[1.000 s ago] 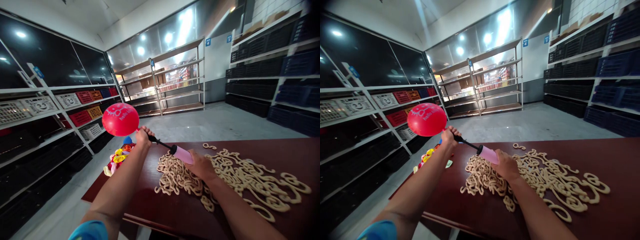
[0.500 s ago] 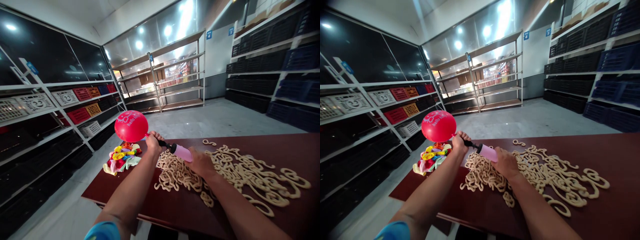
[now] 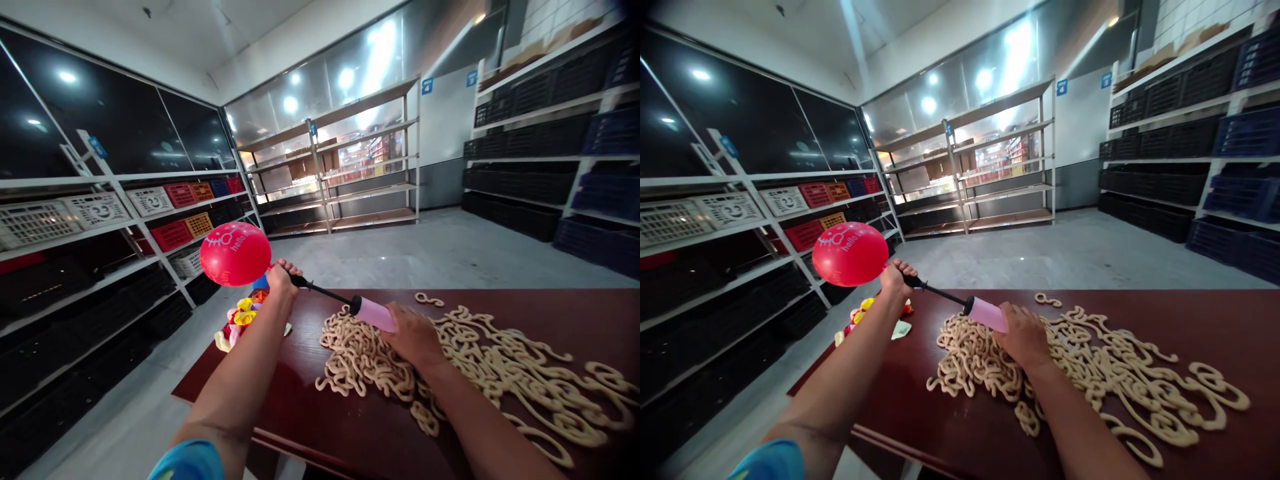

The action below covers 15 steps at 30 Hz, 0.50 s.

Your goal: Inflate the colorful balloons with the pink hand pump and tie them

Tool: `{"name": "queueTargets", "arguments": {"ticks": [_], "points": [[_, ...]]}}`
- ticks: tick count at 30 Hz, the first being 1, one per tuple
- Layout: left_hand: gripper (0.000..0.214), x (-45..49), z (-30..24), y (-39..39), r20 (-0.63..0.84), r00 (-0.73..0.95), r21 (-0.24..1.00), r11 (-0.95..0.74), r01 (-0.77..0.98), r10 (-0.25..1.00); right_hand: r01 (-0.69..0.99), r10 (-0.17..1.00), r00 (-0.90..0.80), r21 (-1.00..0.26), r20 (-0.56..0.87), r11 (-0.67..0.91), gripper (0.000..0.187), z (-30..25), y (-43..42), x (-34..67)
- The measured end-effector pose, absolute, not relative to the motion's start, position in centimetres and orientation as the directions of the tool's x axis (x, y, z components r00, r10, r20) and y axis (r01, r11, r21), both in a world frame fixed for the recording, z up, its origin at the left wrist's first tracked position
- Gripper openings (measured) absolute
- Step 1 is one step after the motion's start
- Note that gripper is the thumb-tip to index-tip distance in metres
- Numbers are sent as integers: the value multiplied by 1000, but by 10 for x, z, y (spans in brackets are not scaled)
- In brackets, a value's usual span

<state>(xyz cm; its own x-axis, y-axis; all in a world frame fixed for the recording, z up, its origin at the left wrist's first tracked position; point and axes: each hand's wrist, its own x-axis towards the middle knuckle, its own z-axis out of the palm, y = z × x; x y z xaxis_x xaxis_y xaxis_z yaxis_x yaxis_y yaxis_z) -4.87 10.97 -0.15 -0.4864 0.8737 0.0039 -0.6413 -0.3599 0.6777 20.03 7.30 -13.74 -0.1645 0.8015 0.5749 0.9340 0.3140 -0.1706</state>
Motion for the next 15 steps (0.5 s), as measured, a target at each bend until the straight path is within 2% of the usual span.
{"name": "queueTargets", "arguments": {"ticks": [4,9,15], "points": [[18,-37,-16,113,-7,-482,664,-356,-657,876,954,817,-130,-152,562,257,24,-142,75,202],[19,8,-47,113,-65,-409,629,-281,-725,910,950,803,-165,-127,573,286,21,-143,71,199],[20,40,-62,109,-82,-379,648,-239,-723,922,942,783,-173,-130,598,308,19,-139,65,196]]}}
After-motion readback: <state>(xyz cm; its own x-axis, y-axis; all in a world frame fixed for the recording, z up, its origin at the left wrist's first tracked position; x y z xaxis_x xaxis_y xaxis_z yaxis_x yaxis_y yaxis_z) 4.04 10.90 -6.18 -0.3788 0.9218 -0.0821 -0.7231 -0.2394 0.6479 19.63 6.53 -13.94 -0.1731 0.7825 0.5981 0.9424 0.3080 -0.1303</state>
